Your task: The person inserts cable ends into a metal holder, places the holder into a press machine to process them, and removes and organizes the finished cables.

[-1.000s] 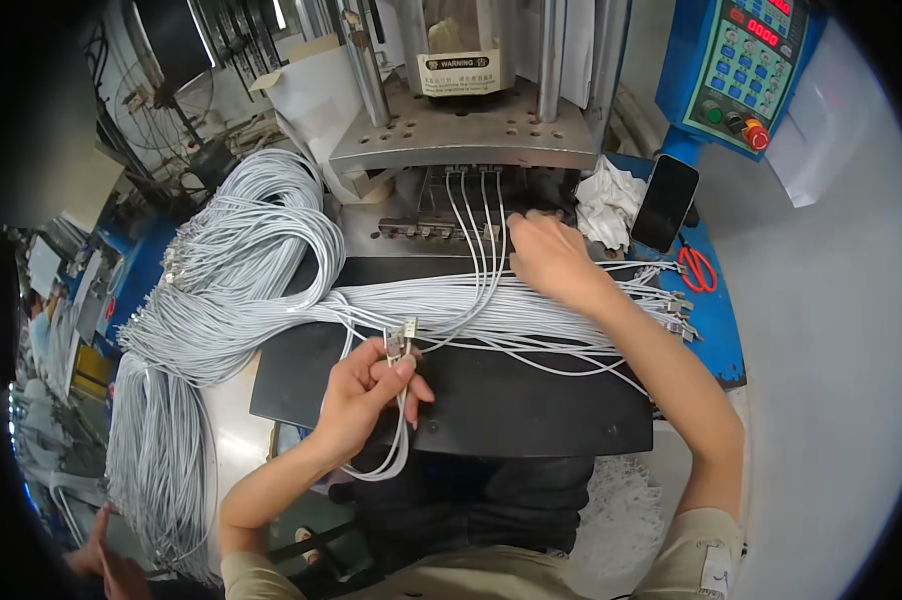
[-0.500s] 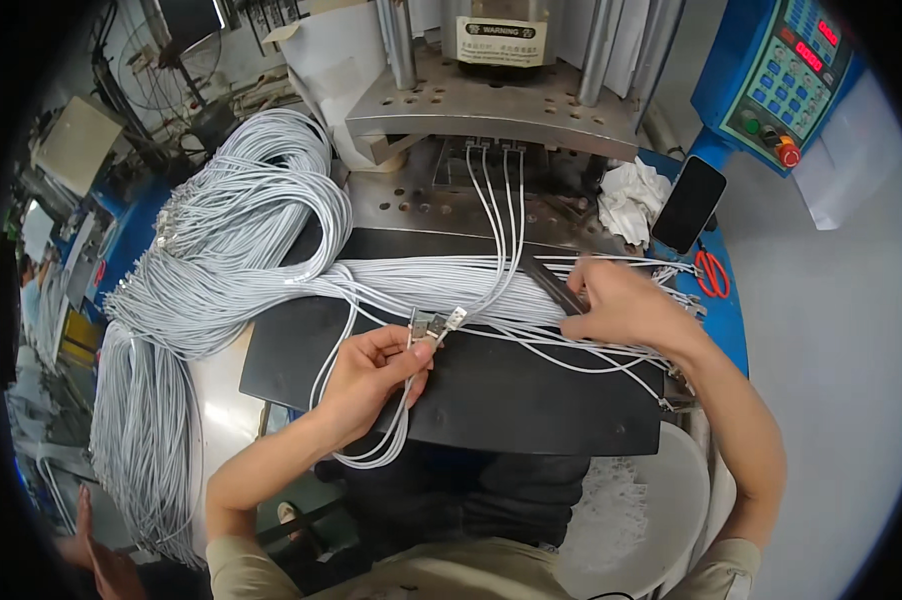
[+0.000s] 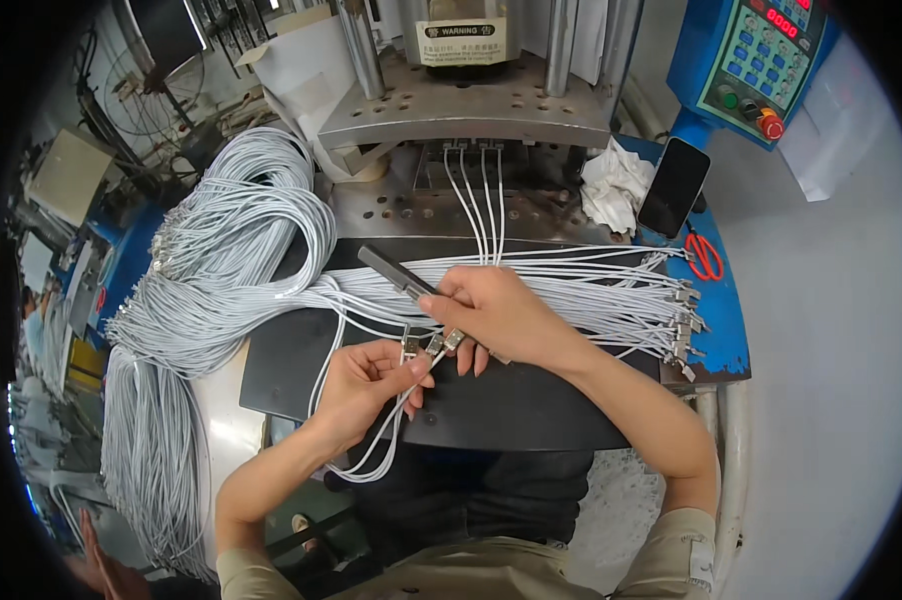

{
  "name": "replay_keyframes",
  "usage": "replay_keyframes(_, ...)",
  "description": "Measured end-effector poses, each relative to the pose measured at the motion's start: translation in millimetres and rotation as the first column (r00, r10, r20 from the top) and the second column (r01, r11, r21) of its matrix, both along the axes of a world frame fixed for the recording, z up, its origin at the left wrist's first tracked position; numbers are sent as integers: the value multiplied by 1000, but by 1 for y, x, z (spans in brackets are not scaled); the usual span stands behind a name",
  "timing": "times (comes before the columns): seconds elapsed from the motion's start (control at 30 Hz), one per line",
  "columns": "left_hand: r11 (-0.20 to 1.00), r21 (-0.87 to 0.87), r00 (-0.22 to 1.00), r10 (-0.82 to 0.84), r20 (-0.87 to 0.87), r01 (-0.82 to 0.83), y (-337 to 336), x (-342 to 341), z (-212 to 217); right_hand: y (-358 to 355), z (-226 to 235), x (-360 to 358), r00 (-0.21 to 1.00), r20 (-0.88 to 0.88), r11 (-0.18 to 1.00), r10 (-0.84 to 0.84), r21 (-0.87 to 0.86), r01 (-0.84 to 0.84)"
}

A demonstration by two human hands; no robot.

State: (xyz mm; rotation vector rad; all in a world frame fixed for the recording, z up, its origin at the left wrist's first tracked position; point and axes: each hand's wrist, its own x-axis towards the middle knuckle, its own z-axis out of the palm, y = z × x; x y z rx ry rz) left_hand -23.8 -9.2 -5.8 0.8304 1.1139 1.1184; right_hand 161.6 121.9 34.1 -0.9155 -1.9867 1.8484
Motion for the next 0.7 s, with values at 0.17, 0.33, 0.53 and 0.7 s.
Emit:
replay_keyframes(0.17,1000,-5,999,29,15,-29,1,-3,0,-1,-7,3,999,29,999,-16,-37,17)
replay_keyframes(0.33,1000,4,1000,-21,16,21,2,-11,-6,-6,-7,7,999,-19,986,49,-157,-52)
replay_keyframes(0.53,998,16,998,-60,15,60,5,-10,-4,-2,-3,12,996,-83,982,8,-188,-24)
replay_keyframes(0.7,996,15,996,-87,-17,87,5,-9,0,-11,0,8,1000,-11,993,16,-113,-17)
